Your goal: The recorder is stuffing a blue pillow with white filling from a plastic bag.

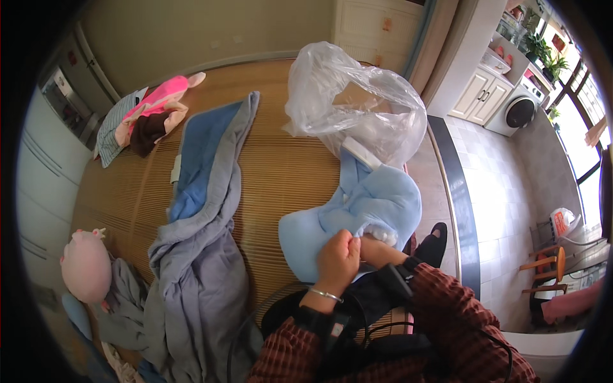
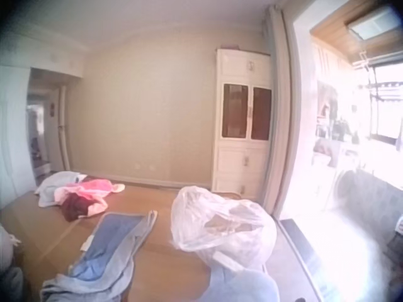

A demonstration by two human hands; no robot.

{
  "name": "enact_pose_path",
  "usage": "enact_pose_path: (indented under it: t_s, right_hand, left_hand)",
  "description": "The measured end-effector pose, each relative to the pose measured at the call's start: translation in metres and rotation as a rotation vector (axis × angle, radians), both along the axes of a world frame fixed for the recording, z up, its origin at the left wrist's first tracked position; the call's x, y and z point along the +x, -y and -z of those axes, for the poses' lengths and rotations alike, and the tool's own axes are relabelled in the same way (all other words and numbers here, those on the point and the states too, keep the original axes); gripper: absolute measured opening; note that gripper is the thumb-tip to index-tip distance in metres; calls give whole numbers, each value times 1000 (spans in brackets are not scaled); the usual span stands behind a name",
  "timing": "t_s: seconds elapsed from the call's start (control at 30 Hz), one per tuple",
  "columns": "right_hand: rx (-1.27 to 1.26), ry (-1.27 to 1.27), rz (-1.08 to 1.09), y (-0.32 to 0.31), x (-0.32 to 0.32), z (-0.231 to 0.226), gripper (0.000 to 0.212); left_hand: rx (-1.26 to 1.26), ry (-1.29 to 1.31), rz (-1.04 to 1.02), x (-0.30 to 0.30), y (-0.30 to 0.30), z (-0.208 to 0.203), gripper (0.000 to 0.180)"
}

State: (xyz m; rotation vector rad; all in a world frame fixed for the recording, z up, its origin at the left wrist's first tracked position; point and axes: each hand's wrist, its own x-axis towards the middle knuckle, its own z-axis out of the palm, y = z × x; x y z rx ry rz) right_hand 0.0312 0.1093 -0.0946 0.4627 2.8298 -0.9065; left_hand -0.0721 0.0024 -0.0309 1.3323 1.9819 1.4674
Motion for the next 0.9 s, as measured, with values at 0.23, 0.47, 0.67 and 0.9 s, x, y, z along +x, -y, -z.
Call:
enact_pose_path:
  t_s: [0.23,0.47,0.67,0.9]
  right_hand:
    - [-102,-197,209,32,34,-109,31]
    - [18,-321,586,36,64,-133,38]
    - [-565,-466,505,38,51,-87,49]
    - [-364,-468,387,48,36,-59,44]
  left_hand:
    - [-75,16,-48,-5,-6,5,18]
    - [-12,-65,-14,1,2,-5,19]
    - [-26,-226,-7,12,9,-22,18]
    - [-42,-250,-23,5,14,-24,16]
